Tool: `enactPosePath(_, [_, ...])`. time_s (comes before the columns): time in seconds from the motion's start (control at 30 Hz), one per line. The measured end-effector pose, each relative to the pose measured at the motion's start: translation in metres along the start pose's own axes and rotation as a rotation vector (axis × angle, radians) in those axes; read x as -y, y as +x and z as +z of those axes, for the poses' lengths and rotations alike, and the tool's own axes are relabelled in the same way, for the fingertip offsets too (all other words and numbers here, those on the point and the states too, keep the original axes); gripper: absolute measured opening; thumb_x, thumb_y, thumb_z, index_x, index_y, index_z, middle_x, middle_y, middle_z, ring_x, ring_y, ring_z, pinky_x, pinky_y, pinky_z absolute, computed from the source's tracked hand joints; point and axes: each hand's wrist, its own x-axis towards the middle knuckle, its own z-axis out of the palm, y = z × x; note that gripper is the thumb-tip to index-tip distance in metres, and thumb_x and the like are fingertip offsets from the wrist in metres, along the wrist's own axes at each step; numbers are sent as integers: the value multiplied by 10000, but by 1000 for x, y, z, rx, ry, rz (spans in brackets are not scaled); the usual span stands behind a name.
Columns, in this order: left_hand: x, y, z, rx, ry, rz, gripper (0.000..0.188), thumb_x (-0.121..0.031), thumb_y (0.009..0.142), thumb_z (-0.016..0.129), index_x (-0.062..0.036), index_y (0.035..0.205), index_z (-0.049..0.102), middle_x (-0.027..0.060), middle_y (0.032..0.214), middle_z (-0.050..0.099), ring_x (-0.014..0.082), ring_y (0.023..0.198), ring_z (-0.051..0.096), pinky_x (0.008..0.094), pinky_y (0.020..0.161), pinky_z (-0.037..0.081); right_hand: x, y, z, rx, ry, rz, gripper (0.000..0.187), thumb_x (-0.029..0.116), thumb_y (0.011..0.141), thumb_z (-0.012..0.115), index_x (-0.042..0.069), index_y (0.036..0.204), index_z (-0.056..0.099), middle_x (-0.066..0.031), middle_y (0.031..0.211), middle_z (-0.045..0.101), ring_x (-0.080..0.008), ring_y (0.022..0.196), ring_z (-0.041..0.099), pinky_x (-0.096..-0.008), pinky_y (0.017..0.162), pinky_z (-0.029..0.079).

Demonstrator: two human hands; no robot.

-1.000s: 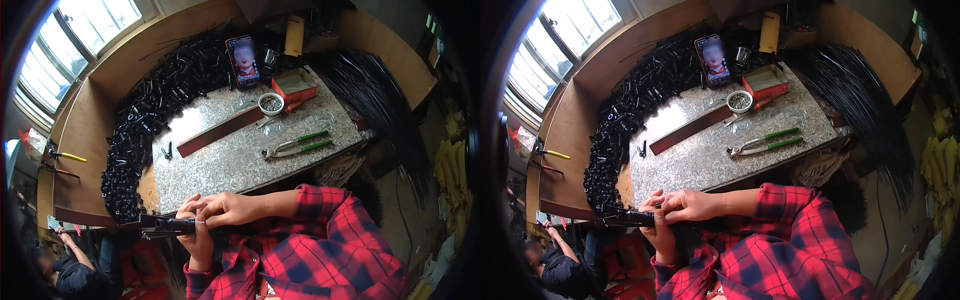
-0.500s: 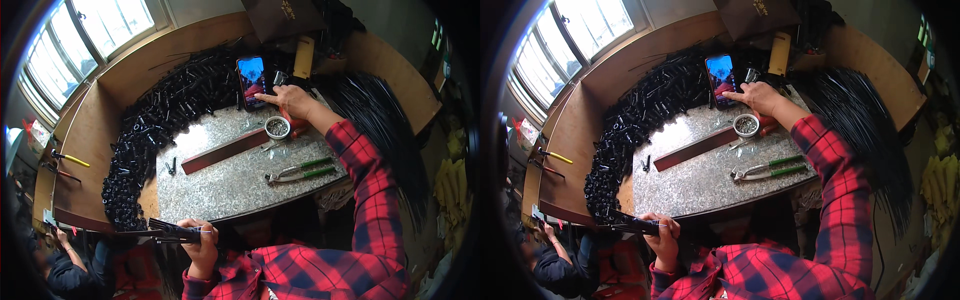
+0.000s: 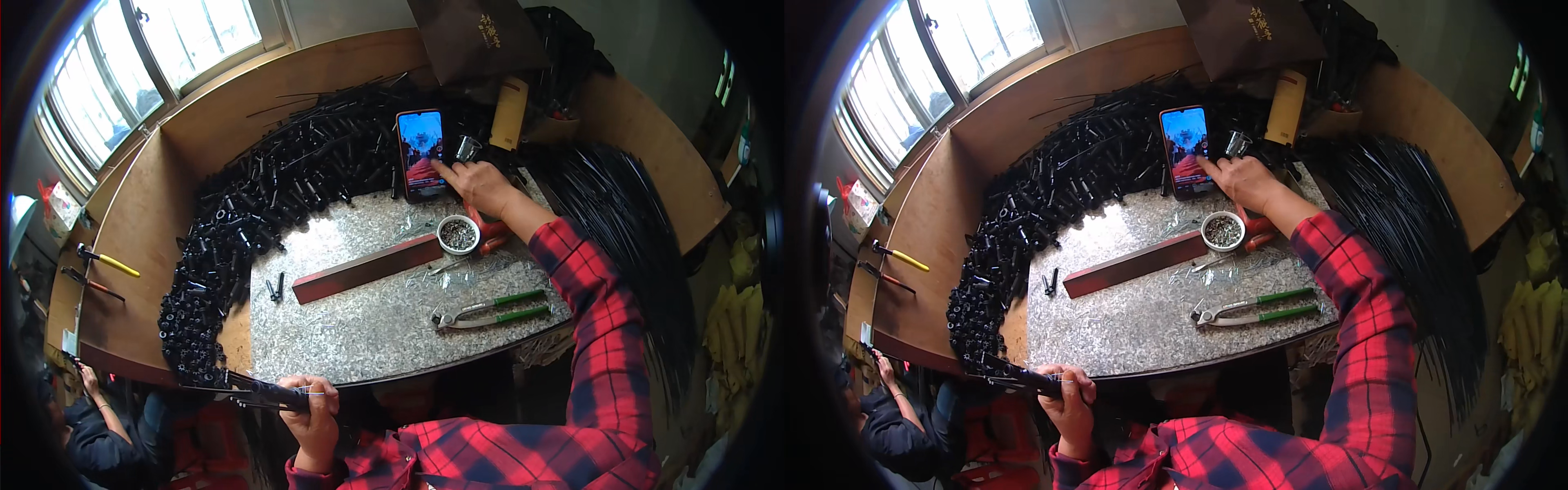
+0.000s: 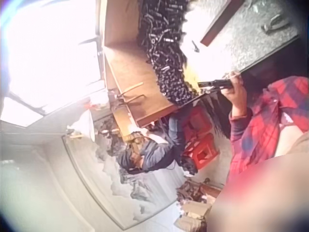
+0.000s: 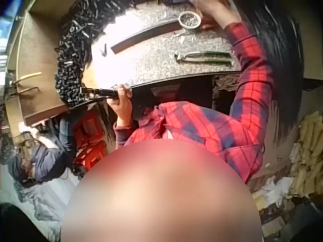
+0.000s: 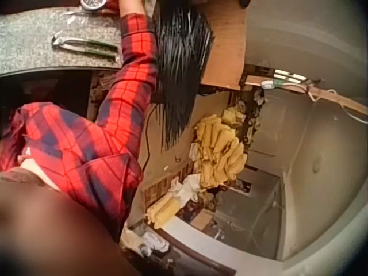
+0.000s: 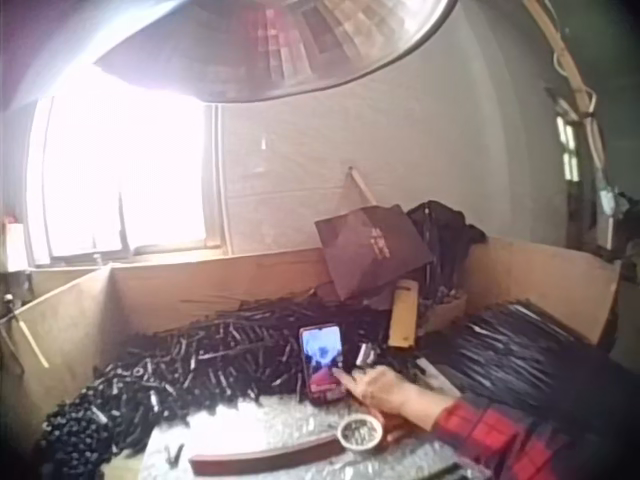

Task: Assembling plastic connectors and housings onto bundles of electrical cables at a manufacturing workbench.

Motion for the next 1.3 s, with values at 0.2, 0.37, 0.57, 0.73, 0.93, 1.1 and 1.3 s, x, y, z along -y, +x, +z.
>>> enactPosePath(0.2, [-2,-1,4,-65,-25,-44,125,-14,912,493,-56,963,387,90,708,529,86,511,457,196,459,393,1,-10,3,-150,-4,17,740,80,763,550,111,1448,273,-69,789,578,-194,684,593,-286,611,504])
enactPosePath(0.37, [2,-2,2,-110,-13,-17,127,-17,916,494,-58,972,387,77,691,512,85,510,452,197,455,388,2,-9,-4,-123,36,-54,689,110,744,589,242,1395,402,-63,801,574,-198,712,599,-292,630,509])
enactPosePath(0.57, [11,2,-4,-216,-24,10,115,-35,935,483,-70,974,381,60,707,472,83,520,424,211,442,380,0,-11,3,-187,43,-76,575,95,767,552,249,1319,505,-50,800,564,-190,714,599,-280,633,505])
enactPosePath(0.73, [9,0,-4,-184,36,48,99,-102,955,491,-96,948,392,34,702,445,75,486,379,208,407,336,1,-10,0,-154,30,-85,555,105,763,555,241,1300,527,-44,803,560,-179,717,595,-272,638,502])
enactPosePath(0.93, [7,0,-6,-139,-9,37,129,-74,943,497,-74,949,368,65,730,472,80,525,421,204,429,368,-2,-12,-2,-151,31,-86,538,109,763,550,230,1288,539,-40,807,564,-173,721,587,-271,635,496])
enactPosePath(1.1, [-3,-1,-1,-149,14,66,119,-96,950,495,-81,940,377,49,712,458,76,507,404,206,424,362,2,-9,-8,-228,32,-50,571,70,749,549,195,1306,519,-56,779,551,-193,678,566,-296,603,485])
enactPosePath(1.3, [-16,-5,-3,-123,22,95,123,-142,961,494,-82,918,396,39,707,458,74,491,392,213,420,356,10,-23,-19,-283,86,-51,569,45,763,521,140,1324,496,-55,774,547,-200,709,555,-309,635,472])
